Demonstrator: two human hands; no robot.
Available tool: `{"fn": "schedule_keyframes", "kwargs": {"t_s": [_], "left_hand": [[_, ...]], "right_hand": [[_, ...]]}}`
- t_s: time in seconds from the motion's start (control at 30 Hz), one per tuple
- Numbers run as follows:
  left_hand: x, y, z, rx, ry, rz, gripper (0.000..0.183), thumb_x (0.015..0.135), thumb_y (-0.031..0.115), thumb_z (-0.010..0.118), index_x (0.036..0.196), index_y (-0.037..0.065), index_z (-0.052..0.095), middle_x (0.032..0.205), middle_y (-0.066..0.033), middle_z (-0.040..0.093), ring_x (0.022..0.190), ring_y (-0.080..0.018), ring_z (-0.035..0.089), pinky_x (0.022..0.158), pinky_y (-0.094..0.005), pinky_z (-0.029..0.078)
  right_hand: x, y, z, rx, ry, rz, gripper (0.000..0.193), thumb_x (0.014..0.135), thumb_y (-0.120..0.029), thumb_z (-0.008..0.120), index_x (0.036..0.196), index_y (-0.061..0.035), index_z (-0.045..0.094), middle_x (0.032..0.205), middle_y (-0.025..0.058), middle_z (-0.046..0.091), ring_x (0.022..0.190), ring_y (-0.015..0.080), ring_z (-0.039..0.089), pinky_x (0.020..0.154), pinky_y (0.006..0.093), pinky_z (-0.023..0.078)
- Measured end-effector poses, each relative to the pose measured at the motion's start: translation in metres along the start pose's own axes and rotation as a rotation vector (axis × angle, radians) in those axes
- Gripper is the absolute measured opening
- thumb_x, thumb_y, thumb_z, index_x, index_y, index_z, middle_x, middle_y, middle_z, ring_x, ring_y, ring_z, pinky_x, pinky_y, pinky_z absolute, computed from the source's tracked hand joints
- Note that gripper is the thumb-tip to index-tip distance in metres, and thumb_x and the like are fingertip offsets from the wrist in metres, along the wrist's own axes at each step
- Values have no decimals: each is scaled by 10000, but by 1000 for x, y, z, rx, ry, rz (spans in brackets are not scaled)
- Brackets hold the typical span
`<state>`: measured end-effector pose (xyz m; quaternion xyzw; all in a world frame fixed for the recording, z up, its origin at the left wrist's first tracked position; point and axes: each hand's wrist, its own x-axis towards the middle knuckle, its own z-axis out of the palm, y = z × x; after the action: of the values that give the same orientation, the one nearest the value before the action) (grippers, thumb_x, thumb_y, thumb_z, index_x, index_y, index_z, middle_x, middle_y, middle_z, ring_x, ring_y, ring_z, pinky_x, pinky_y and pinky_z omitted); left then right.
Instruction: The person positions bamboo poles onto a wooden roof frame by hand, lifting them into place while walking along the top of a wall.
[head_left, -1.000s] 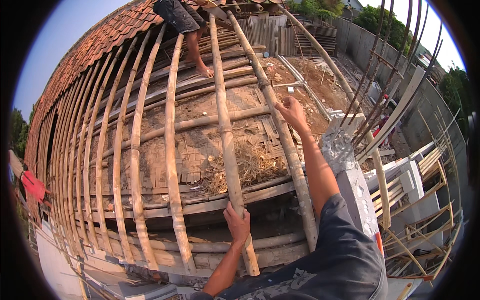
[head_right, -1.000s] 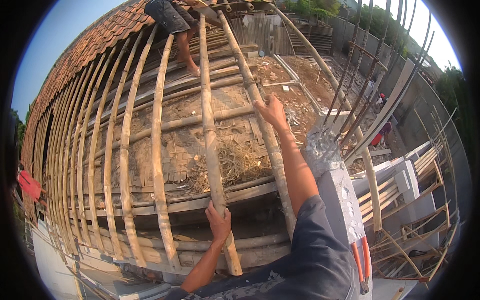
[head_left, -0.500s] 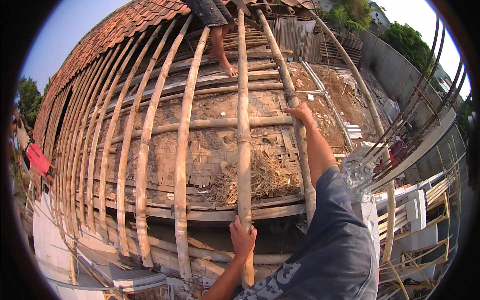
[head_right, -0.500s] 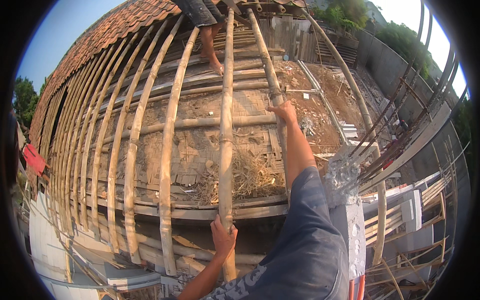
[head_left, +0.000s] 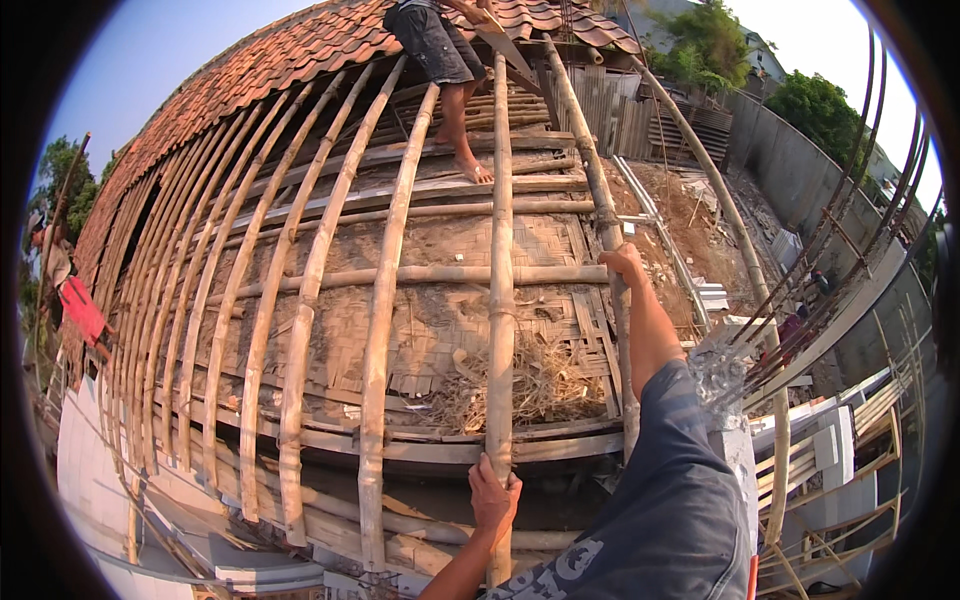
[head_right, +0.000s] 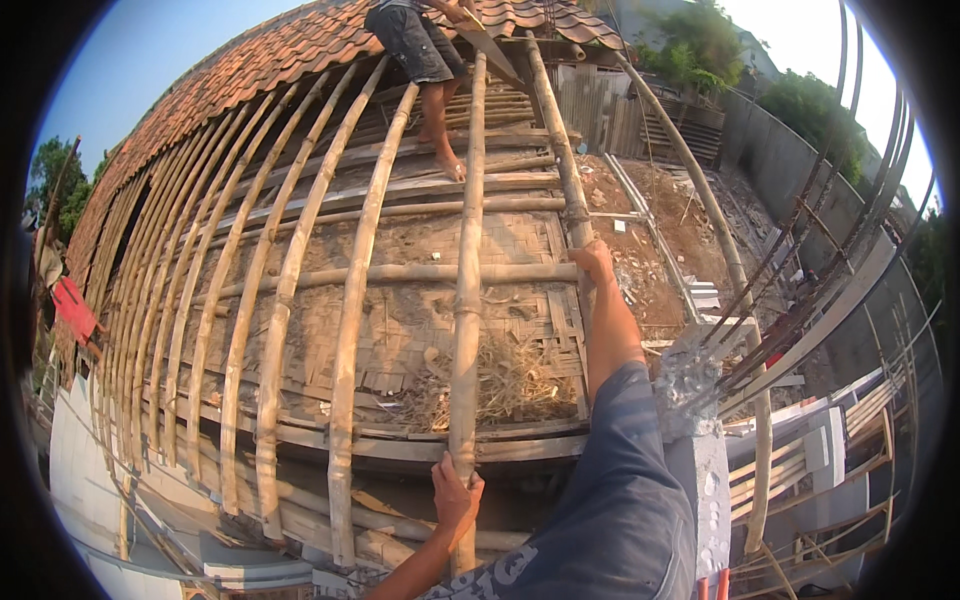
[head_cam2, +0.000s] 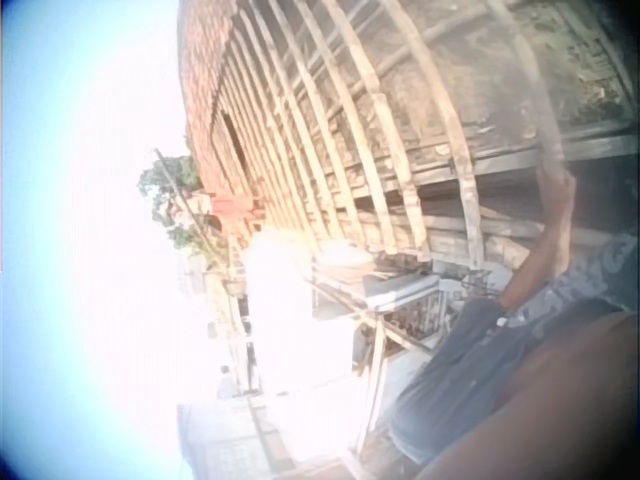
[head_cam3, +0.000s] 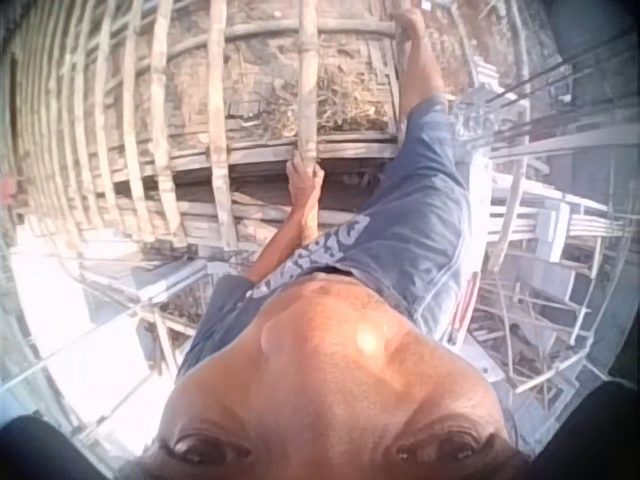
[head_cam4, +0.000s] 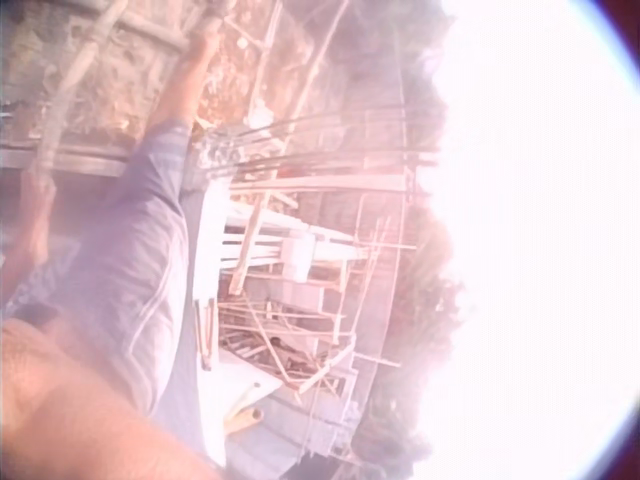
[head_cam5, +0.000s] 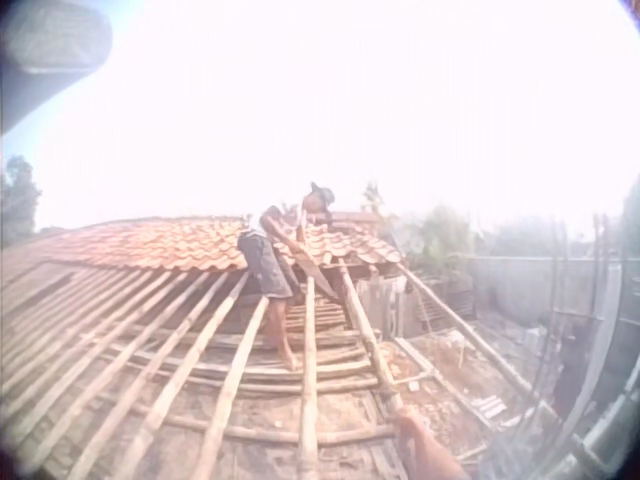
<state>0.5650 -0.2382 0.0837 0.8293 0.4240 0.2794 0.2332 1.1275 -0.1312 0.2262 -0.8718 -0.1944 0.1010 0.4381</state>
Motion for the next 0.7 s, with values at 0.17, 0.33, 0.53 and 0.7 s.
{"fn": "schedule_keyframes", "kwargs": {"t_s": [0.17,0.33,0.53,0.7], "left_hand": [[-2,-2,2,9,8,-5,774,866,224,735,1490,-24,350,1242,-246,473,1152,-460,536,844,-530,575],[-1,3,-3,25,-22,-32,768,875,242,727,1487,-30,349,1248,-240,472,1146,-449,547,825,-526,595],[-3,8,-6,-48,-90,-86,748,905,229,709,1501,-24,336,1308,-248,458,1191,-466,530,911,-535,550],[-3,-1,-13,-61,-56,-95,747,907,227,712,1504,-22,337,1322,-255,461,1216,-461,515,927,-539,540]], "right_hand": [[-10,-9,-41,-36,53,-17,425,704,-268,846,926,79,743,919,215,756,863,302,740,742,432,568],[-20,-22,-74,-20,102,-27,440,726,-290,852,915,83,713,799,154,704,706,264,679,635,434,529],[-48,-60,-106,16,116,-64,419,747,-258,837,919,100,705,794,142,703,703,248,686,597,416,527],[-109,-114,-119,36,132,-188,460,740,-285,832,937,113,713,835,150,714,726,251,696,606,415,537]]}}
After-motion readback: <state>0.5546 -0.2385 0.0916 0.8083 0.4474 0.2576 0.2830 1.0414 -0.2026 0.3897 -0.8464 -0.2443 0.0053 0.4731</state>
